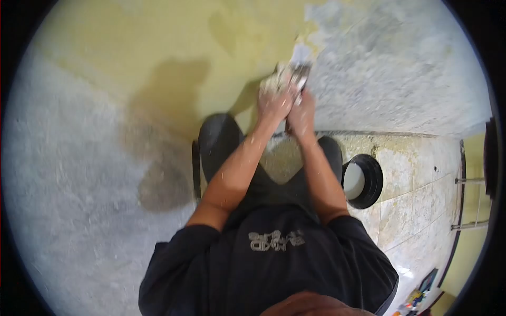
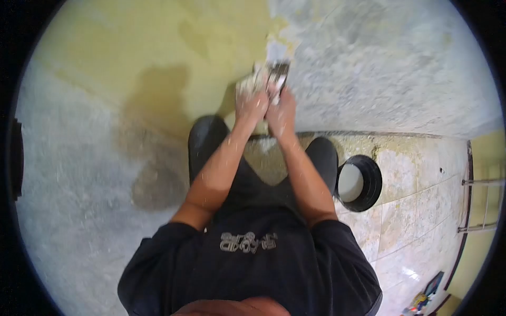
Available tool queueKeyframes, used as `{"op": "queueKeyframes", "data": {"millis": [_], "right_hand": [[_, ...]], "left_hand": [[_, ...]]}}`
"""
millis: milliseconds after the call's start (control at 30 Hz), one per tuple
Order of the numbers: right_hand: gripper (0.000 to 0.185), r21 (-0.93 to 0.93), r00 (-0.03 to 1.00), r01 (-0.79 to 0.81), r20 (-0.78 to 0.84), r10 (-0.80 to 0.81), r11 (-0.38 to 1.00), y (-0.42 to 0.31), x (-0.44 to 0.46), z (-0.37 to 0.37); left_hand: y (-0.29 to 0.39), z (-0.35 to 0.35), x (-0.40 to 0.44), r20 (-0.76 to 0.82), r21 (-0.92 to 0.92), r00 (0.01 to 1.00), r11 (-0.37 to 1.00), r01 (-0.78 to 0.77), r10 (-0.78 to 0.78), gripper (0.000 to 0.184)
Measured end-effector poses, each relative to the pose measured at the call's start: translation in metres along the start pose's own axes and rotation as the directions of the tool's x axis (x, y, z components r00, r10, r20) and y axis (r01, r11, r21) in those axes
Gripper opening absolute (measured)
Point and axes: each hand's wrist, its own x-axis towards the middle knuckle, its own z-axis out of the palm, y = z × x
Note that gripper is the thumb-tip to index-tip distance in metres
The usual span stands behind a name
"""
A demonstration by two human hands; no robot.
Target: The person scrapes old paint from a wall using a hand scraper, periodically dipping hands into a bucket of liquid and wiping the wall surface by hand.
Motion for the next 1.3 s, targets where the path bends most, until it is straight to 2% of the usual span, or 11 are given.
{"op": "queueKeyframes", "data": {"millis": [33, 100, 133, 400, 533, 633, 933, 1067, 1133, 1167, 1300], "right_hand": [[0.029, -0.003, 0.999, 0.030, -0.037, -0.030, 1.000, -0.007, 0.004, -0.005], [0.026, 0.122, 0.762, -0.643, 0.202, 0.615, 0.756, -0.034, -0.014, -0.015], [0.026, 0.128, 0.773, -0.631, 0.184, 0.607, 0.765, -0.046, -0.003, -0.018], [0.025, 0.137, 0.940, -0.341, 0.046, 0.338, 0.930, -0.049, 0.005, -0.008], [0.026, 0.154, 0.917, -0.399, 0.085, 0.390, 0.904, -0.061, 0.033, -0.012], [0.025, 0.069, 0.956, -0.285, 0.099, 0.278, 0.956, -0.057, 0.028, -0.017], [0.029, 0.180, 0.870, -0.463, 0.277, 0.407, 0.868, -0.088, 0.037, -0.027], [0.032, 0.222, 0.834, -0.512, 0.358, 0.419, 0.830, -0.063, 0.013, -0.033], [0.032, 0.268, 0.780, -0.598, 0.411, 0.472, 0.755, -0.069, 0.011, -0.034], [0.032, 0.264, 0.776, -0.603, 0.412, 0.477, 0.753, -0.069, 0.011, -0.032], [0.029, 0.196, 0.831, -0.543, 0.266, 0.489, 0.816, -0.059, 0.004, -0.026]], "left_hand": [[-0.007, 0.005, -0.001, 0.034, 0.156, 0.995, 0.983, -0.095, 0.091, 0.033], [0.003, 0.000, -0.010, 0.012, -0.004, 1.000, 1.000, 0.020, -0.020, 0.033], [0.010, -0.003, -0.010, 0.018, -0.166, 0.985, 0.971, 0.170, -0.169, 0.034], [0.024, -0.012, -0.002, -0.192, -0.107, 0.980, 0.992, -0.068, 0.047, 0.035], [0.040, -0.032, 0.011, -0.045, -0.328, 0.995, 0.942, 0.072, -0.092, 0.035], [0.027, -0.029, 0.013, -0.045, -0.229, 0.997, 0.970, -0.077, 0.069, 0.036], [0.051, -0.053, 0.019, 0.033, -0.374, 0.989, 0.916, 0.144, -0.142, 0.037], [0.001, -0.006, 0.001, -0.228, -0.338, 0.971, 0.930, -0.144, 0.068, 0.037], [0.007, -0.015, -0.001, -0.104, -0.404, 0.993, 0.915, 0.002, -0.048, 0.036], [0.011, -0.020, 0.000, 0.025, -0.449, 0.988, 0.882, 0.145, -0.149, 0.035], [0.003, -0.008, 0.001, -0.070, -0.462, 0.995, 0.886, 0.028, -0.068, 0.033]]}}
